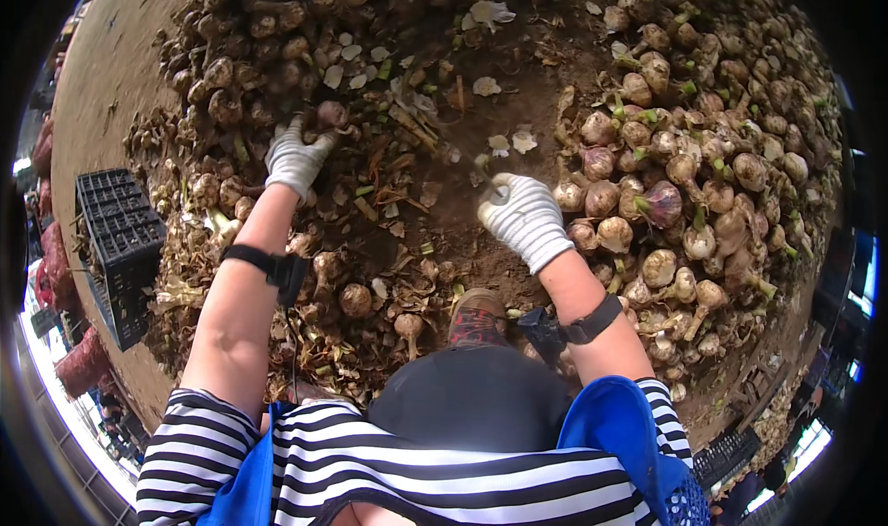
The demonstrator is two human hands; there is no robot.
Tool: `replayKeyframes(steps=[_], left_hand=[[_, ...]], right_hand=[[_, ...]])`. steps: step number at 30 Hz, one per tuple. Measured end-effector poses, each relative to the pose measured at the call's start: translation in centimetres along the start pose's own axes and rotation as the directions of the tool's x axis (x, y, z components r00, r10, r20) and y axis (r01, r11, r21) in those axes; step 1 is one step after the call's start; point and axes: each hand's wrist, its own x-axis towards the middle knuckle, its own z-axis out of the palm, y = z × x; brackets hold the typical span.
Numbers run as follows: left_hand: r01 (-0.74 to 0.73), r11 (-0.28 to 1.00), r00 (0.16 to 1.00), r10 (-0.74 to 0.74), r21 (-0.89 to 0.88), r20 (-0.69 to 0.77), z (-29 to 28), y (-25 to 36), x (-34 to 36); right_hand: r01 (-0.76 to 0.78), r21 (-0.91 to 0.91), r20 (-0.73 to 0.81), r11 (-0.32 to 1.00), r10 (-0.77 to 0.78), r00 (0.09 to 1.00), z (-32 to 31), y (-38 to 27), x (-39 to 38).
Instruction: The person is trimming the roots and stalks off produce with a knife.
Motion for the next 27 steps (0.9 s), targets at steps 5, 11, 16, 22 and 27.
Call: replayKeyframes(steps=[5,11,16,22,27], left_hand=[[-0.092,0.885,0.985,0.148,-0.456,0.089,0.2,1.1,-1.1],[-0.008,0.964,0.995,-0.020,-0.264,-0.101,-4.6,5.4,-1.5],[-0.208,0.953,0.978,0.201,0.220,0.055,-1.0,6.2,0.5],[0.589,-0.017,0.807,0.061,-0.808,0.588,-1.0,6.4,-1.1],[-0.020,0.852,0.806,0.324,-0.524,0.495,-4.3,7.6,-6.4]], right_hand=[[0.163,-0.286,-0.023,0.944,-0.177,0.984,-1.6,-4.7,0.0],[0.033,-0.101,-0.088,0.994,-0.042,0.995,-2.1,-3.2,-0.2],[0.038,-0.110,-0.095,0.993,-0.048,0.994,-1.6,-2.8,-0.4],[0.222,-0.399,-0.070,0.890,-0.271,0.960,-2.8,-5.2,-1.5],[0.450,-0.459,-0.069,0.766,-0.536,0.841,-1.5,-6.2,-1.9]])
